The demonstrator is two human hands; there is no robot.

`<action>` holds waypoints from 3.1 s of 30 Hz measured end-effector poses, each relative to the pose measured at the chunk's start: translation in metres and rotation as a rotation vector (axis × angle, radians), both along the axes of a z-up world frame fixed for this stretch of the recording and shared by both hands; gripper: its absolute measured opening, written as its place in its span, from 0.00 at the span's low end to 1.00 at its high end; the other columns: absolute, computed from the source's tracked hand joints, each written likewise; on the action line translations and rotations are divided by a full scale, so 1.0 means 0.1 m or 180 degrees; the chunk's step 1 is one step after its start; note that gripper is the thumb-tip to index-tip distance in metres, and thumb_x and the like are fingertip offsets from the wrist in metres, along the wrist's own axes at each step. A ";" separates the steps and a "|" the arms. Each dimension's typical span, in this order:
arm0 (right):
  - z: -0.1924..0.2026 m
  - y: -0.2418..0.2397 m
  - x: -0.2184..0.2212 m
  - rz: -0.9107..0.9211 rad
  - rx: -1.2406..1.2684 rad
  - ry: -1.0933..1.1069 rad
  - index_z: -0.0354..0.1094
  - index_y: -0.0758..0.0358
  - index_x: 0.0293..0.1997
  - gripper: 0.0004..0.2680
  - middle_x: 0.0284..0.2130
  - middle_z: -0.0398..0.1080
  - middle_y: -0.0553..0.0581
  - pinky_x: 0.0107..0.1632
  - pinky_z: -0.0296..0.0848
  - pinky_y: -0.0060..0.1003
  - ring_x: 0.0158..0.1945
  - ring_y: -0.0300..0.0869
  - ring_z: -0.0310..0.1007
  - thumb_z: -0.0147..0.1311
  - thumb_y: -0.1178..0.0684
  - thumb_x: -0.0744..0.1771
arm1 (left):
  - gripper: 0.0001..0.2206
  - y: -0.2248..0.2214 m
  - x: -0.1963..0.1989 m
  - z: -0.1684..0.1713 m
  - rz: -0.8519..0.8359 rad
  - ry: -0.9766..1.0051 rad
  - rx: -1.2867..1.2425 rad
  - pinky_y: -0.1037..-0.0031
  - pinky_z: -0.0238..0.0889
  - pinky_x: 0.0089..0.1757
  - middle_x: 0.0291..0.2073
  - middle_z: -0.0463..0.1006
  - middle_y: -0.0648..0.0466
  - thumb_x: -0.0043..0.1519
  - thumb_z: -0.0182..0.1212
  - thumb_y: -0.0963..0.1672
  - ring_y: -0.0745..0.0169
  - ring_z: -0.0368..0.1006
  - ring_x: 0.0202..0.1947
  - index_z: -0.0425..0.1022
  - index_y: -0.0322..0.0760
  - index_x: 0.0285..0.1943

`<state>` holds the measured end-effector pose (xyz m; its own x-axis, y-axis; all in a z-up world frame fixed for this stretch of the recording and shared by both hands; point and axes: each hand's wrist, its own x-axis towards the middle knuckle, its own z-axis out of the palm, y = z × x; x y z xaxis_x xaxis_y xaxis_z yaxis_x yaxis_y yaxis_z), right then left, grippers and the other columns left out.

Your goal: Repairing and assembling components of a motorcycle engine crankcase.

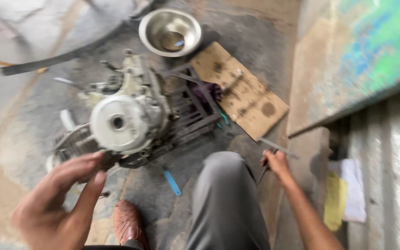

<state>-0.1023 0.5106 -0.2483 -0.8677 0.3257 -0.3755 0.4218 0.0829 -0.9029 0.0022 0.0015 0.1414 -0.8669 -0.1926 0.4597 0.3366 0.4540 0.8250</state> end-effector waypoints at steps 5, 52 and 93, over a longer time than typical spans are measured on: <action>2.60 -1.03 -0.59 0.0607 -0.0188 0.1690 0.67 0.59 0.36 0.08 0.27 0.65 0.46 0.41 0.62 0.31 0.34 0.34 0.63 0.54 0.49 0.71 | 0.10 -0.17 -0.53 0.30 0.0017 0.0052 0.0220 0.74 0.77 0.51 0.49 0.84 0.51 0.64 0.65 0.37 0.65 0.80 0.50 0.80 0.33 0.53; 4.45 -4.09 -1.57 0.2823 -0.2090 0.3854 0.72 0.61 0.39 0.02 0.22 0.68 0.48 0.21 0.58 0.25 0.20 0.31 0.59 0.57 0.59 0.71 | 0.19 -0.20 -2.17 -0.30 -0.0012 -0.0739 -0.1487 0.55 0.67 0.49 0.45 0.80 0.45 0.57 0.63 0.42 0.48 0.73 0.46 0.74 0.29 0.58; 4.89 -3.51 -0.68 0.3050 -0.2012 0.3910 0.59 0.57 0.30 0.21 0.20 0.54 0.46 0.26 0.51 0.33 0.22 0.32 0.46 0.46 0.30 0.73 | 0.21 -0.37 -1.50 -0.09 -0.0077 0.0928 -0.0838 0.59 0.66 0.56 0.57 0.78 0.46 0.64 0.67 0.46 0.49 0.74 0.58 0.72 0.35 0.64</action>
